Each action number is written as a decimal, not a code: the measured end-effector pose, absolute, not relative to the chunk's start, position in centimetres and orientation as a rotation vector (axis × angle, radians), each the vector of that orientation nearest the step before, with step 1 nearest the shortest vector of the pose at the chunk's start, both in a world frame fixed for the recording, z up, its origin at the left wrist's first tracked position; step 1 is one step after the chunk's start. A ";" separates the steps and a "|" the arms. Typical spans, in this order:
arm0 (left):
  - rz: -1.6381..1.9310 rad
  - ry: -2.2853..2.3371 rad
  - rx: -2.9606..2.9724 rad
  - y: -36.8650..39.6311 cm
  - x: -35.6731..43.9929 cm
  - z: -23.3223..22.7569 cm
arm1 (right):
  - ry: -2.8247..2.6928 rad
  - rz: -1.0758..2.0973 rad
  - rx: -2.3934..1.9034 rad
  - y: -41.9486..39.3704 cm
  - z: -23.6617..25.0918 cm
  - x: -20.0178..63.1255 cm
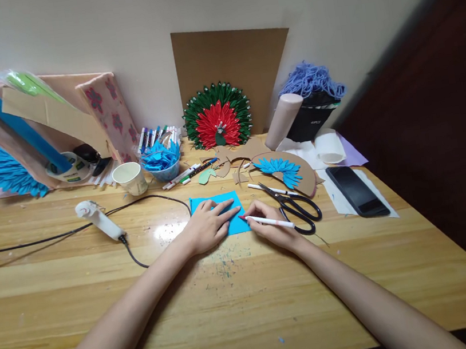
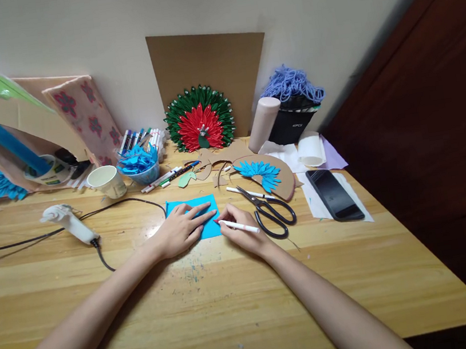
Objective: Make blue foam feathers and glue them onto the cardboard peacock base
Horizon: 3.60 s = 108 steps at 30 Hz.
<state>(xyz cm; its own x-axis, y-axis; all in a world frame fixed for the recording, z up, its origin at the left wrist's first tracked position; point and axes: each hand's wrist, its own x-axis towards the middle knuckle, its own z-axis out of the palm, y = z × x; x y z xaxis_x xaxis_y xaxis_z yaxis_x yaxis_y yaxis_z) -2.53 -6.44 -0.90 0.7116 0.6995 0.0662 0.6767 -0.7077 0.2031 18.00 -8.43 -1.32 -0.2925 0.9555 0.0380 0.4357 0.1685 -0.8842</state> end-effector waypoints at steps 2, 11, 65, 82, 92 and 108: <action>0.210 1.116 2.751 -6.4 -2.5 -0.9 | -1.863 1.075 -1.293 -8.5 -1.3 18.0; 0.208 1.112 2.737 -6.4 -2.5 -1.0 | -2.010 1.099 -1.174 -8.6 -1.3 18.1; 0.192 1.112 2.782 -6.3 -2.5 -1.2 | -1.476 1.336 -1.164 -7.1 -2.0 19.3; 0.210 1.114 2.765 -6.3 -2.6 -1.2 | -1.821 1.079 -1.311 -7.6 -2.1 18.8; 0.191 1.116 2.764 -6.3 -2.5 -1.2 | -1.837 1.121 -1.280 -7.4 -1.8 19.0; 0.203 1.111 2.749 -6.4 -2.5 -1.1 | -1.598 1.189 -1.188 -7.7 -2.0 18.5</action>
<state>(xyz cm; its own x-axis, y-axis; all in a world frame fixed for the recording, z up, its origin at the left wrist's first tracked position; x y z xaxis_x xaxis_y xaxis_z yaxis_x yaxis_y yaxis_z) -2.55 -6.38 -1.12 0.7133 0.6981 0.0623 0.6751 -0.7082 0.2069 18.55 -7.69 -1.98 -0.2393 0.9689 0.0633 0.2174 0.1170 -0.9691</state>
